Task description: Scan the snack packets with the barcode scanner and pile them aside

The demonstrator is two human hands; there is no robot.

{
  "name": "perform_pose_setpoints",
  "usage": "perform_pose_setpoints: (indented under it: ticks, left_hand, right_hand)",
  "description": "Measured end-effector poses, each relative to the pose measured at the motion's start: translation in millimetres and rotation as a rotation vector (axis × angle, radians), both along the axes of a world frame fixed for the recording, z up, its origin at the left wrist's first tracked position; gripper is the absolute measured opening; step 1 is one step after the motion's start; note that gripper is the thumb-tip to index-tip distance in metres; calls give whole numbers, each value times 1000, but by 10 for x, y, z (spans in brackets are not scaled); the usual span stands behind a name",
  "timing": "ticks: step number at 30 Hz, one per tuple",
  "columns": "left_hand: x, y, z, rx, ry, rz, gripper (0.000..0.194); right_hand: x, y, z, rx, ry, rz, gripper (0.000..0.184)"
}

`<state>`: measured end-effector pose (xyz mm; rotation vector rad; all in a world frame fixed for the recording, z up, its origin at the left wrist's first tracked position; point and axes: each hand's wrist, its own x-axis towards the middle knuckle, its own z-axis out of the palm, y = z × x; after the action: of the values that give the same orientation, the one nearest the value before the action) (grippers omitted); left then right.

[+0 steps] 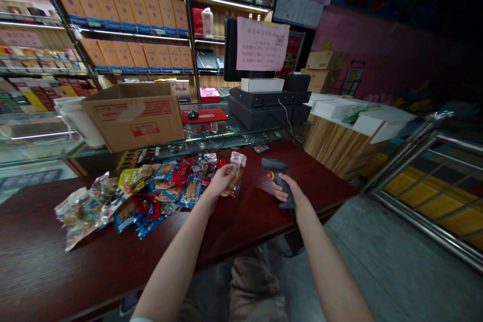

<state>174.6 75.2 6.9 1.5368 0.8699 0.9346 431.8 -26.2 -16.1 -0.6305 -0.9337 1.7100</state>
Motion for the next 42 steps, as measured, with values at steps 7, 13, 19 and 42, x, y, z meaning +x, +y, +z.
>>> perform_pose_setpoints:
  ticks: [7,13,19,42]
  left_hand:
    - [-464,100,316,346,764,488,39]
    - [-517,-15,394,477,1120,787,56]
    - [-337,-52,265,766,1151,571,42]
    - [1293,574,210,569,947,90,44]
  right_hand:
    - [-14,6,16,-36,-11,-66,34]
    - [-15,-2,21,-35,-8,-83,34]
    - [-5,15,-7,-20,15,-120,32]
    - [122,118,-66,-127,194,-510,36]
